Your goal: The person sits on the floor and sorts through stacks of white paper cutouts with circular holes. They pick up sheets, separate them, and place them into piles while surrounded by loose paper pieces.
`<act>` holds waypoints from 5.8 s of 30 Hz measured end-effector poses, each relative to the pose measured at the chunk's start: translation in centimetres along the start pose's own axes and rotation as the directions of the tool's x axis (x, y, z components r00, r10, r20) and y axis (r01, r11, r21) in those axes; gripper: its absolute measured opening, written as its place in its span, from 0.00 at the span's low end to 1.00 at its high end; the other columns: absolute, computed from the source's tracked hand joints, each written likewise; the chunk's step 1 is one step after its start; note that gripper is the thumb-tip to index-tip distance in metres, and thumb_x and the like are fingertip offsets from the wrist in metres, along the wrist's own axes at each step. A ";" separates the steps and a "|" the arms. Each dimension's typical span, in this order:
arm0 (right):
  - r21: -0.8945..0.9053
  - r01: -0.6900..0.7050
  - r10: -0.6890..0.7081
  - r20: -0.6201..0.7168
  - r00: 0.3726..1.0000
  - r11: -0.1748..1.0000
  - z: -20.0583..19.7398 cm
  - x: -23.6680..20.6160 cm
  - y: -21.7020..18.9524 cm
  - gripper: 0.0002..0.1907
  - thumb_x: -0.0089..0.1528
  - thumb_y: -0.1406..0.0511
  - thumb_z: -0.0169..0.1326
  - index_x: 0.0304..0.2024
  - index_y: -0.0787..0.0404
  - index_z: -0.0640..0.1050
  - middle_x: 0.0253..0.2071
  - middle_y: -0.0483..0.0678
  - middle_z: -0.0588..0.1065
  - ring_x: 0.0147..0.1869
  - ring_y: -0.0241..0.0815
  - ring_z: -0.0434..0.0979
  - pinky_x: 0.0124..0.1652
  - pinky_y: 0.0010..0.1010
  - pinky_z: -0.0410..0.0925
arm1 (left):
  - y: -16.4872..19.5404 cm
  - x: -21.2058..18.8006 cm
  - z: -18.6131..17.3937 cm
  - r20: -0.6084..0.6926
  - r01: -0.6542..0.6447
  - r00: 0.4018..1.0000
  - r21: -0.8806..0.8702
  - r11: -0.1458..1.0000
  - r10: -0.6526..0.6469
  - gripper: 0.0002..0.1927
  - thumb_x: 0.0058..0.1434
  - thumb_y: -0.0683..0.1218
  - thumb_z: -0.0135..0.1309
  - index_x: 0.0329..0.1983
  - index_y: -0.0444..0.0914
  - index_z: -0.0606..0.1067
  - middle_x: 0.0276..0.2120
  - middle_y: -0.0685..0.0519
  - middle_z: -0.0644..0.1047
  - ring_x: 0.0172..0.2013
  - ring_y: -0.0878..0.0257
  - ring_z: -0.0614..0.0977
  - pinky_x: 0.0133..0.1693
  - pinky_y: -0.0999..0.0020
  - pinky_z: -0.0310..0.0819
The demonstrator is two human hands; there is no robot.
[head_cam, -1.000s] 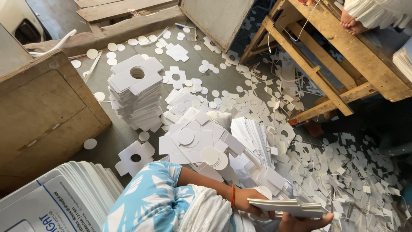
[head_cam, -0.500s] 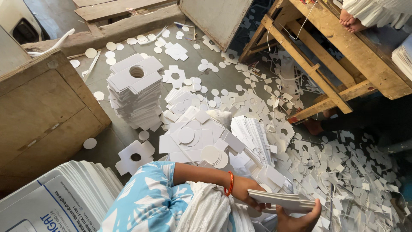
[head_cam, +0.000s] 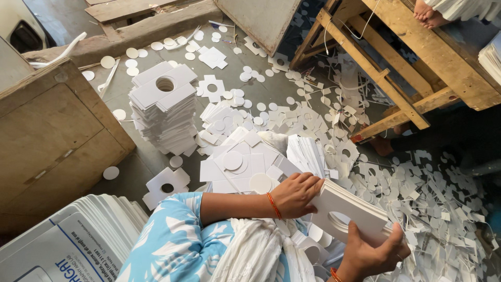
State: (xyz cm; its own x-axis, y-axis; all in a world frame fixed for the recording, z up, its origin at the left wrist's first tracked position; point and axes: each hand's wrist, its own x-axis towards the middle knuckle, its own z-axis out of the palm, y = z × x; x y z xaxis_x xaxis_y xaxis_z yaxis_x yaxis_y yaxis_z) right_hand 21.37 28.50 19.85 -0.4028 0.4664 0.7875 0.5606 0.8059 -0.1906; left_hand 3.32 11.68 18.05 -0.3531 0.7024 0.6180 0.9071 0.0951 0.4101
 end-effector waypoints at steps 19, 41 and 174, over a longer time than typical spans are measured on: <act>0.422 0.215 -0.296 0.135 0.946 0.881 0.7 2.2 -5.0 0.38 0.62 0.40 0.54 0.60 0.62 0.71 0.78 0.63 0.47 0.82 0.68 0.49 0.71 0.64 0.57 | -7.6 2.1 -11.3 0.013 -0.030 0.999 -0.145 0.989 0.033 0.06 0.64 0.46 0.56 0.40 0.40 0.77 0.38 0.51 0.76 0.41 0.52 0.78 0.43 0.57 0.73; 0.053 -0.055 -0.015 0.840 0.543 0.997 0.0 -4.3 7.6 0.33 0.61 0.52 0.62 0.64 0.62 0.74 0.72 0.60 0.65 0.73 0.62 0.65 0.65 0.47 0.61 | -31.6 -33.3 -14.5 0.593 0.952 -0.245 0.299 -0.073 -0.767 0.35 0.62 0.58 0.60 0.71 0.45 0.68 0.65 0.54 0.73 0.61 0.55 0.74 0.61 0.57 0.65; 0.394 -0.885 -0.185 0.916 0.356 0.248 17.6 -10.6 -11.6 0.41 0.58 0.44 0.63 0.58 0.70 0.70 0.52 0.50 0.70 0.54 0.39 0.67 0.53 0.32 0.65 | -14.4 2.3 10.3 0.788 -0.088 0.582 0.309 0.947 -0.203 0.33 0.49 0.69 0.63 0.46 0.39 0.79 0.47 0.47 0.79 0.54 0.51 0.76 0.56 0.56 0.71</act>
State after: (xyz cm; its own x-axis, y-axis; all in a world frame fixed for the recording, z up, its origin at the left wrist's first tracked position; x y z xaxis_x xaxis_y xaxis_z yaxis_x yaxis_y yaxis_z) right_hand 6.42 20.58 3.40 -0.9100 0.3509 -0.2209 0.2102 -0.0689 -0.9752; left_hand -8.20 19.21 6.61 -0.2086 0.9450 -0.2521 0.9610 0.2459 0.1268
